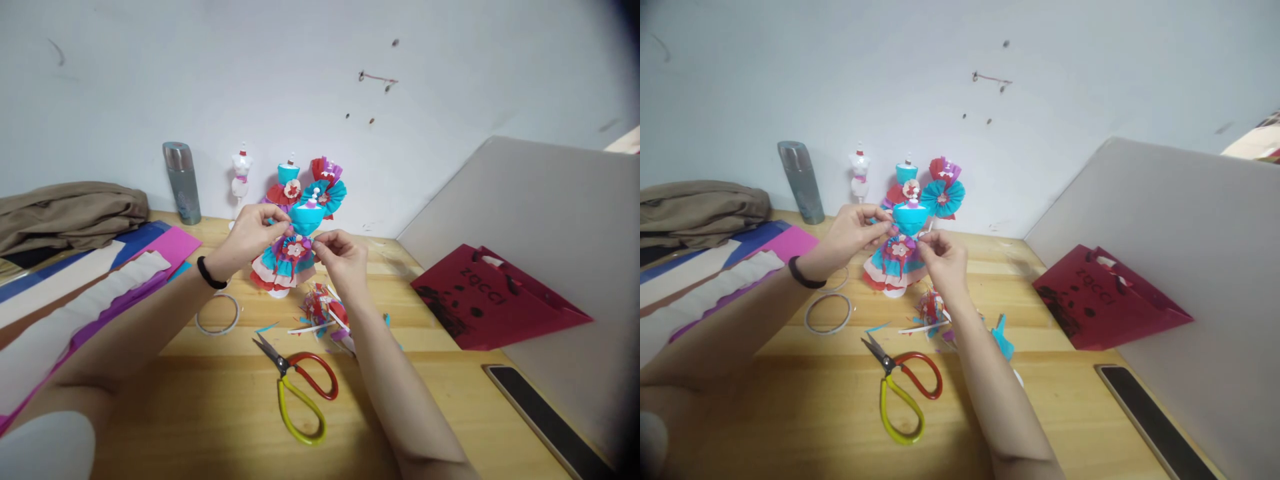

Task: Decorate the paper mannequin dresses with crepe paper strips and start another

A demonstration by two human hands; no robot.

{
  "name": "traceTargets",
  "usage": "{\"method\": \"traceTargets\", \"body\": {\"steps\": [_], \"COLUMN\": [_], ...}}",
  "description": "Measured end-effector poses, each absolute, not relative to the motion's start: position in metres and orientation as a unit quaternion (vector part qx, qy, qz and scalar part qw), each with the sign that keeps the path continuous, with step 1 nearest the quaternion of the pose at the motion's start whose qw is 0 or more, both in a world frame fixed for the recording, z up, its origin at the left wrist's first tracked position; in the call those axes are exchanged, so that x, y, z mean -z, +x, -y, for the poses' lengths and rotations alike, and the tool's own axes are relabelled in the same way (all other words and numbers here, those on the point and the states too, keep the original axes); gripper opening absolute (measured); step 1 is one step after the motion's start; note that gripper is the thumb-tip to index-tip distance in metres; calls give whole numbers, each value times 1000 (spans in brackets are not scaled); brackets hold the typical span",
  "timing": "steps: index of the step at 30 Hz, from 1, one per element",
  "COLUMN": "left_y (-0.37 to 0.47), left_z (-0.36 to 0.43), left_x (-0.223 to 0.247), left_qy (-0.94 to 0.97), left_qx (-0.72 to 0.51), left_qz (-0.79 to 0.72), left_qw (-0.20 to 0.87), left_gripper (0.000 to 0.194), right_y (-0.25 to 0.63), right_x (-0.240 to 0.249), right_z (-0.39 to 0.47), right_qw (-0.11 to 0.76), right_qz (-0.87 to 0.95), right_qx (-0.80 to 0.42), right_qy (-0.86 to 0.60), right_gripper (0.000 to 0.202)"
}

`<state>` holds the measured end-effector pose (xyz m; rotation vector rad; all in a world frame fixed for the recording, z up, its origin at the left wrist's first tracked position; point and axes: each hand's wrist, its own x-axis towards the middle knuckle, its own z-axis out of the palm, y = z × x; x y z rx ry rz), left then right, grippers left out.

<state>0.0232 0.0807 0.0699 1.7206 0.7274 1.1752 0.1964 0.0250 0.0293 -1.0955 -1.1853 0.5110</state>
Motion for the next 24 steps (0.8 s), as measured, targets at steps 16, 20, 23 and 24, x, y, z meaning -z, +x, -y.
{"method": "traceTargets", "body": {"steps": [16,20,23,24], "left_y": [26,27,28,28], "left_z": [-86,-85,-84,-84], "left_x": [-65,-64,-65,-65], "left_qy": [713,722,718,717], "left_qx": [-501,-513,-507,-507], "left_qz": [-284,-279,-276,-273], "left_qw": [399,371,388,393], "left_gripper": [4,4,4,5], "right_y": [195,193,193,193], "right_x": [-30,-32,-32,-33], "right_z": [-28,-27,-26,-26], "right_qw": [655,658,656,655], "right_qz": [521,517,516,516], "right_qx": [-250,-253,-257,-260], "right_qy": [-486,-486,-487,-487], "right_gripper": [19,19,19,19]}}
